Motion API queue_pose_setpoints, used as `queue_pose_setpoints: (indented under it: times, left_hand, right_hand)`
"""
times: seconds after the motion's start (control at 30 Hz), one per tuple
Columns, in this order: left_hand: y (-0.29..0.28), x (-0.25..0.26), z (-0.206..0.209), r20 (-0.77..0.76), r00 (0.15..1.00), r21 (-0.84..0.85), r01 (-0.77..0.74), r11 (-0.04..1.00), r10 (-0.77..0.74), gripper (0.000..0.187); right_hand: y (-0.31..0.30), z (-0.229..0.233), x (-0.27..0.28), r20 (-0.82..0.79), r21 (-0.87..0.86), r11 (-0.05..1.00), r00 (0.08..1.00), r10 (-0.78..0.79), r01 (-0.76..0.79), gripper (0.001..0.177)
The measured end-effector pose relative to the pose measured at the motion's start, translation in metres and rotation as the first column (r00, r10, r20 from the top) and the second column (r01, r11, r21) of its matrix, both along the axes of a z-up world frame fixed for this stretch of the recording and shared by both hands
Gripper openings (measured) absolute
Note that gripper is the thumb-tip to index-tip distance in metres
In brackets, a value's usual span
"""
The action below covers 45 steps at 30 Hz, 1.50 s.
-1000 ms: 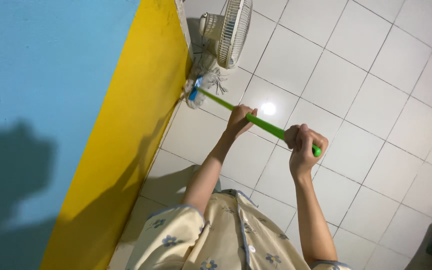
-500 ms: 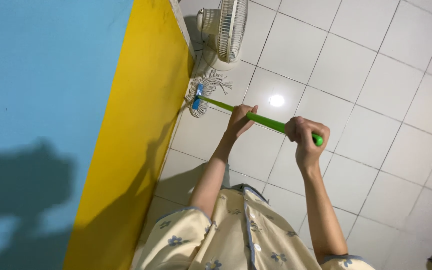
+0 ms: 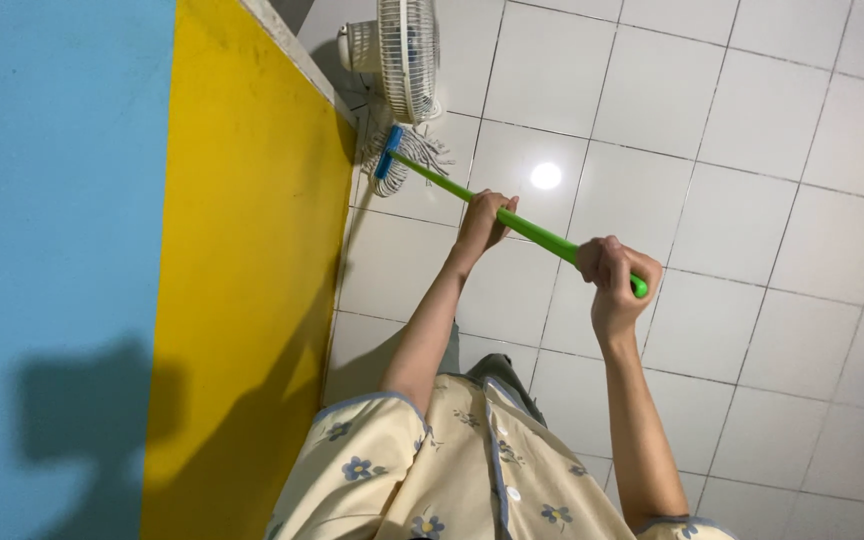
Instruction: Mopping a tiled floor using a string mop
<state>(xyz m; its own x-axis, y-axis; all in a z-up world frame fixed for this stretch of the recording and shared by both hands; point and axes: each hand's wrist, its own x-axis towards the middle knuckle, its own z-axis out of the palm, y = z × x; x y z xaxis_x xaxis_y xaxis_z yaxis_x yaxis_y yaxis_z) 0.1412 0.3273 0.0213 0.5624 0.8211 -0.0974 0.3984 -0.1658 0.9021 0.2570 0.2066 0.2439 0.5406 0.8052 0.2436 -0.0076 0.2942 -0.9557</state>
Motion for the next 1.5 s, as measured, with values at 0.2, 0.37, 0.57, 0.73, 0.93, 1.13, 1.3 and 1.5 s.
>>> queue_pose_setpoints:
  times: [0.2, 0.37, 0.57, 0.73, 0.93, 1.13, 1.3, 1.5]
  left_hand:
    - [-0.036, 0.032, -0.006, 0.023, 0.998, 0.103, 0.051, 0.993, -0.054, 0.040]
    - [-0.066, 0.084, 0.014, 0.024, 0.991, -0.007, 0.131, 0.991, -0.130, 0.042]
    - [-0.074, 0.130, 0.019, 0.029, 0.956, -0.073, 0.292, 0.954, -0.291, 0.035]
    - [-0.065, 0.135, -0.021, -0.056, 0.925, 0.089, 0.378, 0.921, -0.375, 0.037]
    - [-0.067, 0.141, -0.050, -0.126, 0.933, 0.085, 0.349, 0.933, -0.338, 0.038]
    - [-0.068, 0.144, -0.050, -0.116, 0.954, 0.031, 0.282, 0.959, -0.277, 0.036]
    - [-0.066, 0.124, -0.070, -0.179, 0.960, 0.024, 0.222, 0.975, -0.215, 0.036]
    - [-0.057, 0.041, -0.060, -0.285, 0.952, 0.063, 0.132, 0.989, -0.109, 0.042]
  right_hand:
    - [-0.040, 0.002, 0.027, 0.031, -0.023, 0.997, 0.997, -0.072, 0.072, 0.063]
    - [-0.071, 0.021, 0.063, 0.072, -0.016, 0.994, 0.991, -0.110, 0.111, 0.063]
    - [-0.102, 0.014, 0.086, 0.150, -0.017, 0.965, 0.955, -0.255, 0.260, 0.062]
    - [-0.116, -0.022, 0.070, 0.054, 0.005, 0.931, 0.930, -0.364, 0.365, 0.060]
    - [-0.117, -0.040, 0.077, 0.066, -0.054, 0.916, 0.916, -0.395, 0.398, 0.063]
    - [-0.111, -0.039, 0.091, 0.035, 0.005, 0.947, 0.946, -0.322, 0.322, 0.063]
    - [-0.100, -0.044, 0.095, -0.034, 0.020, 0.968, 0.968, -0.250, 0.251, 0.064]
    - [-0.077, -0.076, 0.066, -0.099, 0.014, 0.993, 0.989, -0.113, 0.114, 0.062]
